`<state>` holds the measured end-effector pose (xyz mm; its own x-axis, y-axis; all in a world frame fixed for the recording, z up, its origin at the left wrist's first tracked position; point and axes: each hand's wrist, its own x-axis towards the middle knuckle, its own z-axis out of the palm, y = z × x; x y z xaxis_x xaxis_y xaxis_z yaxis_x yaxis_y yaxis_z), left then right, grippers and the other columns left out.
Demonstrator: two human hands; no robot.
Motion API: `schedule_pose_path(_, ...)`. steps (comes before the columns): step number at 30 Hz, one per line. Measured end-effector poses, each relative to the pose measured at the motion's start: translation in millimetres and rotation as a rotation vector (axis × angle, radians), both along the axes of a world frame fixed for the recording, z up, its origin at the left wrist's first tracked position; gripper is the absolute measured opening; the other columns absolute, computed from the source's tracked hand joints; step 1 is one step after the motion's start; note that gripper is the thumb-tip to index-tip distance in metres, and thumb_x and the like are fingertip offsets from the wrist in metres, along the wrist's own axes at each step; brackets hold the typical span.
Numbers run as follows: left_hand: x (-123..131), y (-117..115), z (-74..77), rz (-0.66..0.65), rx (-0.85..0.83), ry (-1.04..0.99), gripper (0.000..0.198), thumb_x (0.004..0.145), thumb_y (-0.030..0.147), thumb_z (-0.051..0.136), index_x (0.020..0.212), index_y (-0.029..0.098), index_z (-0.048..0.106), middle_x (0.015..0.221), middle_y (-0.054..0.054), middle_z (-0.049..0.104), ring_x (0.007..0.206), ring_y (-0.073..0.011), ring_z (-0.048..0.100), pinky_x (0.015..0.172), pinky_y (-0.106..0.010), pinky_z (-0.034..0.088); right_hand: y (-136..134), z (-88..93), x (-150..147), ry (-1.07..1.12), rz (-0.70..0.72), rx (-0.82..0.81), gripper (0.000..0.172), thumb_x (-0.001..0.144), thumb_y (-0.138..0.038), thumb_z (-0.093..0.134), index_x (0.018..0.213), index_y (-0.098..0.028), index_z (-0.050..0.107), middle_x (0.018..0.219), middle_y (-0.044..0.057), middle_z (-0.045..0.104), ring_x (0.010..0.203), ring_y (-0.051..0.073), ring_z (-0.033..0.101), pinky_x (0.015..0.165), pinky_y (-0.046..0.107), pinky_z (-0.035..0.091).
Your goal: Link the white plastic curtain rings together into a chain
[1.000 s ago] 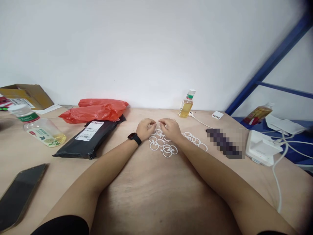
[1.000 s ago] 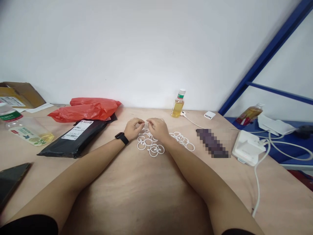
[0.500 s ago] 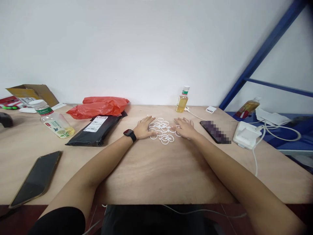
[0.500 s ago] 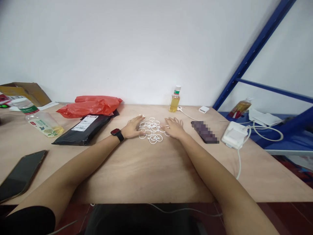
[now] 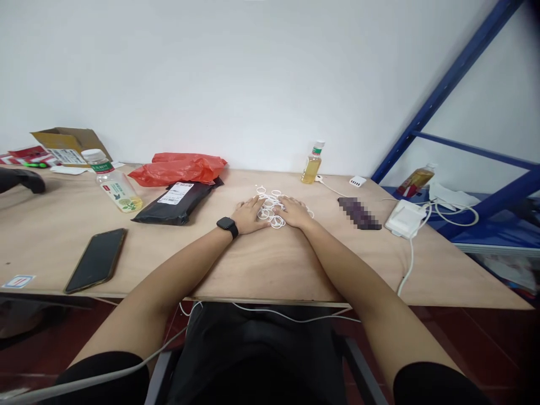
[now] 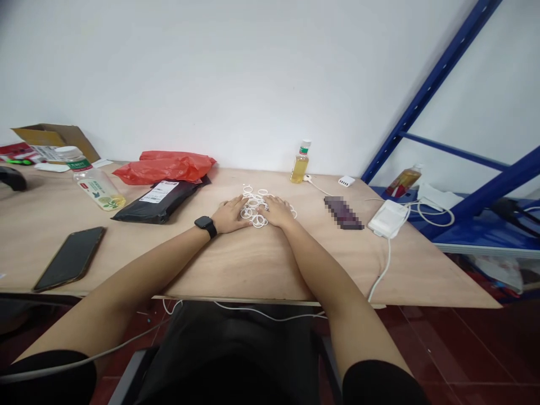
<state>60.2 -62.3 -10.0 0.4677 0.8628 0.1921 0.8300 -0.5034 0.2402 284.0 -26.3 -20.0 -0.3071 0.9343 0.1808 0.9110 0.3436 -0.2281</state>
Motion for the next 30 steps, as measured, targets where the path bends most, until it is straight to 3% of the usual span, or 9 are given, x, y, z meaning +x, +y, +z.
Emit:
schedule_pose_path(5,-5,3,-7.2,0.121,0.049,-0.035,0.082,0.085,0.067,0.052,0.149,0.018,0.036,0.156,-0.018,0.035,0.142,-0.0355,0.036,0.113,-0.056,0.025,-2,4.7,-20,0.18,0.068,0.212,0.05,0.096,-0.041,0.046,0.141,-0.019,0.049,0.144,0.012,0.053,0.137,0.033,0.042,0.112,0.053,0.031)
schedule_pose_path(8,-7,7,-7.8,0.174,0.103,-0.092,0.065,0.085,0.059,0.057,0.137,0.021,0.051,0.148,-0.015,0.048,0.134,-0.0338,0.046,0.11,-0.054,0.031,-8,8.8,-12,0.298,0.121,0.339,0.036,0.095,-0.029,0.045,0.126,-0.02,0.062,0.127,0.011,0.066,0.121,0.029,0.054,0.105,0.047,0.039)
schedule_pose_path(11,-10,9,-5.0,0.174,0.161,-0.184,0.048,0.084,0.051,0.062,0.123,0.022,0.063,0.132,-0.011,0.062,0.121,-0.0308,0.054,0.105,-0.049,0.037,-18,11.6,-3,0.343,0.17,0.352,0.03,0.093,-0.031,0.051,0.115,-0.02,0.068,0.108,0.01,0.071,0.104,0.028,0.06,0.096,0.044,0.044)
schedule_pose_path(15,-13,7,-1.1,0.087,0.231,-0.302,0.028,0.09,0.036,0.056,0.105,0.018,0.071,0.104,-0.009,0.07,0.101,-0.0237,0.062,0.094,-0.038,0.046,-27,10.9,-5,0.303,0.263,0.315,0.026,0.088,-0.036,0.061,0.107,-0.021,0.071,0.102,0.009,0.07,0.099,0.026,0.06,0.091,0.042,0.046)
schedule_pose_path(18,-10,0,-0.7,-0.026,0.21,-0.289,0.025,0.091,0.032,0.053,0.092,0.018,0.073,0.09,-0.007,0.071,0.086,-0.0195,0.063,0.085,-0.033,0.048,-29,6.8,-14,0.267,0.337,0.279,0.018,0.083,-0.035,0.067,0.095,-0.022,0.074,0.103,0.008,0.069,0.1,0.025,0.06,0.091,0.041,0.046)
schedule_pose_path(24,0,-9,-1.8,-0.139,0.145,-0.152,0.026,0.087,0.039,0.058,0.084,0.019,0.074,0.081,-0.006,0.07,0.081,-0.0197,0.063,0.078,-0.031,0.048,-28,1.9,-20,0.221,0.405,0.278,0.009,0.074,-0.019,0.067,0.079,-0.023,0.074,0.106,0.006,0.07,0.102,0.026,0.061,0.095,0.044,0.044)
schedule_pose_path(30,-2,-6,-2.0,-0.174,0.135,-0.251,0.026,0.091,0.036,0.054,0.087,0.019,0.074,0.083,-0.005,0.071,0.078,-0.0172,0.062,0.077,-0.029,0.047,-33,6.6,-22,0.294,0.403,0.371,0.009,0.079,-0.017,0.064,0.081,-0.022,0.072,0.093,0.005,0.073,0.093,0.023,0.063,0.09,0.04,0.044)
